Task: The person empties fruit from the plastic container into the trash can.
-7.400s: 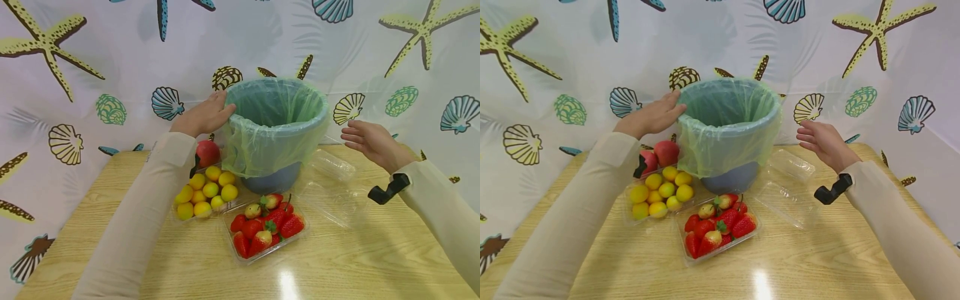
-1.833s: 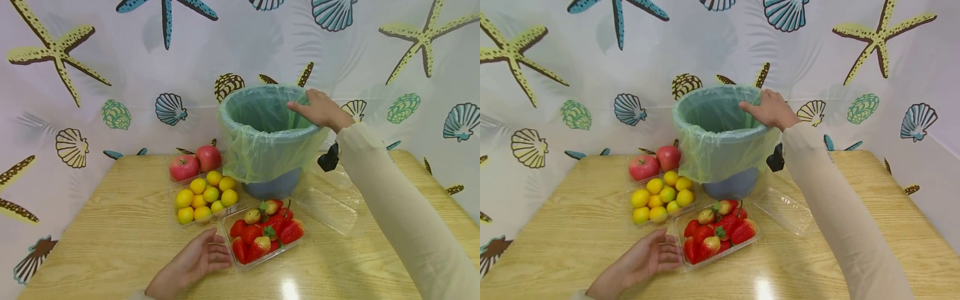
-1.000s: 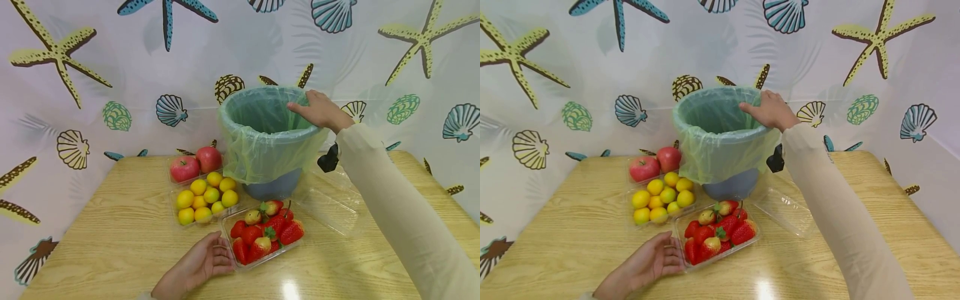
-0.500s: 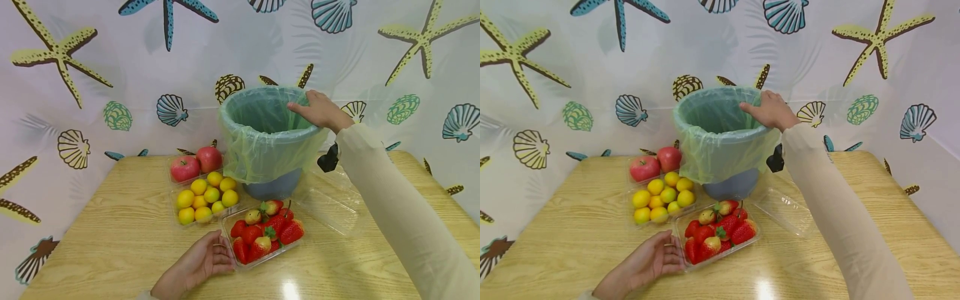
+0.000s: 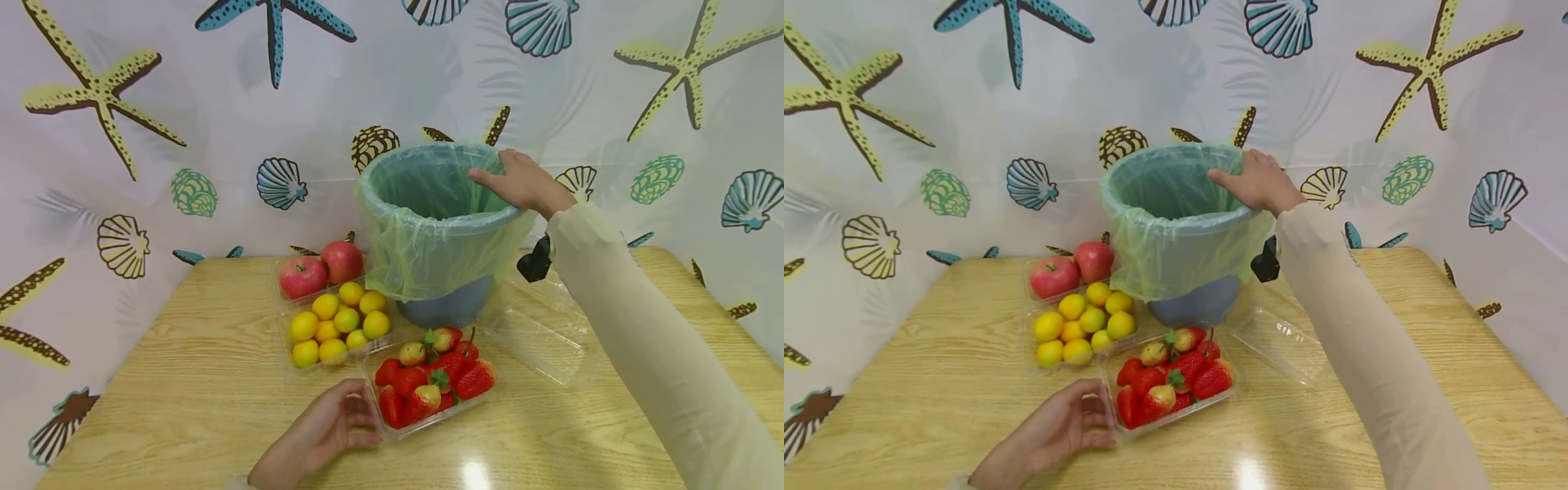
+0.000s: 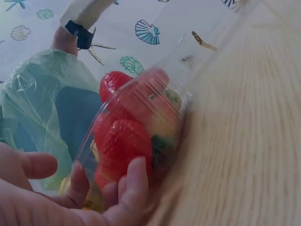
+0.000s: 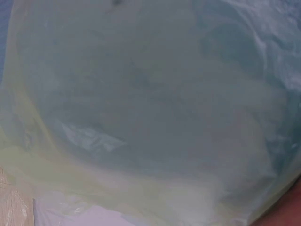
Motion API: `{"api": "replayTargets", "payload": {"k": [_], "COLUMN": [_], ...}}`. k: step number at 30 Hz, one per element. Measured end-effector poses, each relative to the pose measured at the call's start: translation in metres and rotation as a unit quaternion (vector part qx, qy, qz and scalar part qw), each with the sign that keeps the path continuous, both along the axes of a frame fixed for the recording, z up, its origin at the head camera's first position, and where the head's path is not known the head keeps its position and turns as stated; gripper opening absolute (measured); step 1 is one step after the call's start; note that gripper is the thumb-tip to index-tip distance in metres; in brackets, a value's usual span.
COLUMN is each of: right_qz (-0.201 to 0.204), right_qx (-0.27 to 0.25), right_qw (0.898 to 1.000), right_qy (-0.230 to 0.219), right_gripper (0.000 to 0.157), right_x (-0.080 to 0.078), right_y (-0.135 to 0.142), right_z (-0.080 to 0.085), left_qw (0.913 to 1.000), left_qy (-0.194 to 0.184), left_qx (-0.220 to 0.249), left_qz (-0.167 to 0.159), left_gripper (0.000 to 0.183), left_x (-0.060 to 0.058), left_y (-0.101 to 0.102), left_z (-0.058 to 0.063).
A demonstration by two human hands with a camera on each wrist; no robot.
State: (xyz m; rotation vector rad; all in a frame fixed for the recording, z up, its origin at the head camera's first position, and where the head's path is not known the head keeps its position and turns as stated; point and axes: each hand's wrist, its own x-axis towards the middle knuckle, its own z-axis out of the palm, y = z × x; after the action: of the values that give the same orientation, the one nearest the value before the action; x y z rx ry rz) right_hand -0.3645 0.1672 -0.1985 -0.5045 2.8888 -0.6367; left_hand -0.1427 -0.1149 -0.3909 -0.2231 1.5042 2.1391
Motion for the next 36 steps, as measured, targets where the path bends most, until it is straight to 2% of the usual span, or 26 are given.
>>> {"api": "replayTargets", "payload": {"k": [4, 8, 18, 24, 30, 36], "right_qz": [0.002, -0.001, 0.000, 0.001, 0.002, 0.002], "right_qx": [0.000, 0.001, 0.003, 0.003, 0.011, 0.013], "right_qw": [1.000, 1.000, 1.000, 1.000, 1.000, 1.000], "right_qy": [0.002, -0.002, 0.001, 0.001, -0.001, 0.003], "right_gripper": [0.087, 0.088, 0.087, 0.088, 0.088, 0.087], "right_x": [0.000, 0.001, 0.002, 0.002, 0.000, -0.002], "right_y": [0.000, 0.000, 0.003, 0.001, 0.000, -0.001], "right_z": [0.000, 0.001, 0.000, 0.000, 0.001, 0.001], "left_qw": [0.9978, 0.9957, 0.9943, 0.9896, 0.9881, 0.9857], "left_qy": [-0.013, -0.013, 0.018, 0.020, 0.010, 0.001], "left_qx": [-0.039, -0.050, 0.028, 0.033, 0.040, 0.034], "left_qz": [0.052, 0.077, 0.102, 0.138, 0.149, 0.165], "left_gripper": [0.019, 0.021, 0.023, 0.024, 0.024, 0.023], "left_x": [0.001, 0.002, 0.001, 0.001, 0.001, 0.001], "left_y": [0.004, 0.007, 0.012, 0.017, 0.016, 0.015], "left_z": [0.002, 0.005, 0.010, 0.008, 0.004, 0.007]}}
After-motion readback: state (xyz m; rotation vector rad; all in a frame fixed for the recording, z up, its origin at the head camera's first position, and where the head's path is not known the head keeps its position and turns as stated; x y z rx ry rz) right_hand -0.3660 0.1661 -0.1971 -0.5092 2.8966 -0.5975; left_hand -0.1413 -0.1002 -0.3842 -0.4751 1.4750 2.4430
